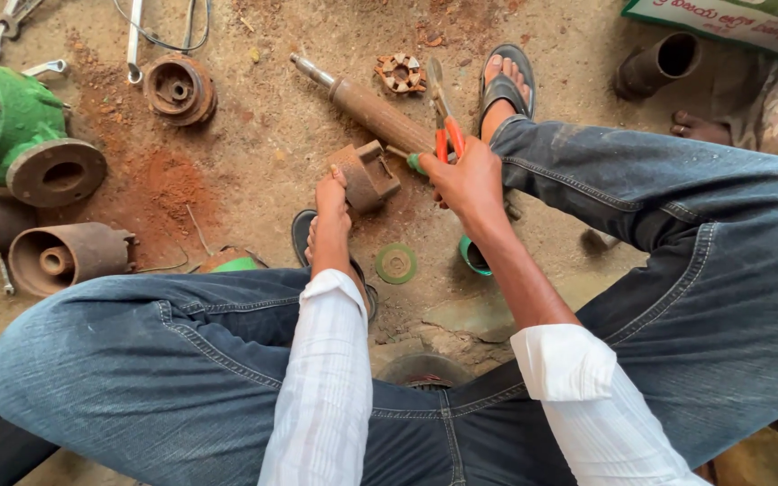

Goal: The person sits on the ground and uses a hammer and a screwdriver to repeatedly strike a small metal part. They adjust the part's position and continue hammering it while seated.

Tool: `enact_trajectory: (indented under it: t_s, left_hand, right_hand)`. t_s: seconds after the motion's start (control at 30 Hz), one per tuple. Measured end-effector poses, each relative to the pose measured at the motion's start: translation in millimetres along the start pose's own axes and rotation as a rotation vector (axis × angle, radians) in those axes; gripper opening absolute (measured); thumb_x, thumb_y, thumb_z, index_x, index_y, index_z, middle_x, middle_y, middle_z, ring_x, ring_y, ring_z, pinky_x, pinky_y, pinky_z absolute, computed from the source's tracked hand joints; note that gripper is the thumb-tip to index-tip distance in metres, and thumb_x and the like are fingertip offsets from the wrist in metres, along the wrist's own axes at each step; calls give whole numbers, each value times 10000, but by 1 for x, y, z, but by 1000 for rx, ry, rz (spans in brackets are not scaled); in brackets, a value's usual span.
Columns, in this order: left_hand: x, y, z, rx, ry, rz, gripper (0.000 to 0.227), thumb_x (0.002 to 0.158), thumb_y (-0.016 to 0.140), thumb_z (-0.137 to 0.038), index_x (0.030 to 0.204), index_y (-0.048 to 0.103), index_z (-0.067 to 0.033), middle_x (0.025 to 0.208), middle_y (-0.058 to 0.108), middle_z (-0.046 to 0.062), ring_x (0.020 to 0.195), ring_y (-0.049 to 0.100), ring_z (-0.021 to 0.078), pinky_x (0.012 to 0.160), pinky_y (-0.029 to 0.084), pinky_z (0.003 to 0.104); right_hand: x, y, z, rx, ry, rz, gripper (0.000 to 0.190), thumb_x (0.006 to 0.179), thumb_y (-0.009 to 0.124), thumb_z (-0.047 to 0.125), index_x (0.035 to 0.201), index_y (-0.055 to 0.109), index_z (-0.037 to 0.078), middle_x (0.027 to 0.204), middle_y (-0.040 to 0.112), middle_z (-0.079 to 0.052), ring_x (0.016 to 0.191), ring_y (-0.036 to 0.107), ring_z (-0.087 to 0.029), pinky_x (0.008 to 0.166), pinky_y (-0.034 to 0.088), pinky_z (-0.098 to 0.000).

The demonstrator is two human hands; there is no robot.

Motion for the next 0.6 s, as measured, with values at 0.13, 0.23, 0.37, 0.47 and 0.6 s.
enact_trajectory:
  t_s: [0.13,0.23,0.37,0.47,0.6]
  left_hand:
    - [17,1,-9,-157,44,90,305,1038,601,-249,790,673,-86,709,560,-55,645,433,84,611,380,295]
    - [29,-5,-16,-93,61,127,313,1018,627,-235,779,678,-38,734,591,-22,652,470,97,622,418,326]
    - [38,12,-28,-101,24,199,323,1011,629,-226,765,655,-20,748,592,10,654,481,132,616,415,358]
    - [36,24,-25,-125,-33,227,293,1019,628,-213,797,634,-23,775,593,24,678,492,146,631,423,381]
    - [40,32,-27,-174,-126,277,246,1033,621,-196,916,647,19,895,658,93,786,598,212,741,507,411]
  right_hand:
    - [2,-2,-4,14,29,4,327,799,772,238,964,647,-15,656,685,-78,502,684,-137,453,542,-305]
    - [1,-2,-3,22,22,-11,339,799,769,247,984,660,-16,651,687,-81,501,686,-143,457,537,-305]
    - [2,-2,6,-10,-25,-38,390,810,796,269,999,660,-44,655,681,-87,522,681,-141,463,539,-306]
    - [3,1,11,-27,-6,-28,411,799,789,277,1020,653,-42,642,682,-84,505,684,-140,453,537,-309]
    - [-2,-2,18,43,-31,-38,426,814,770,280,1099,663,-18,647,684,-72,499,676,-127,460,528,-294]
Point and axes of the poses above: each hand's wrist, its own x-axis towards the middle knuckle, its own y-axis out of the palm, z = x × y, the point moved 5 cm from there along x, towards the middle knuckle
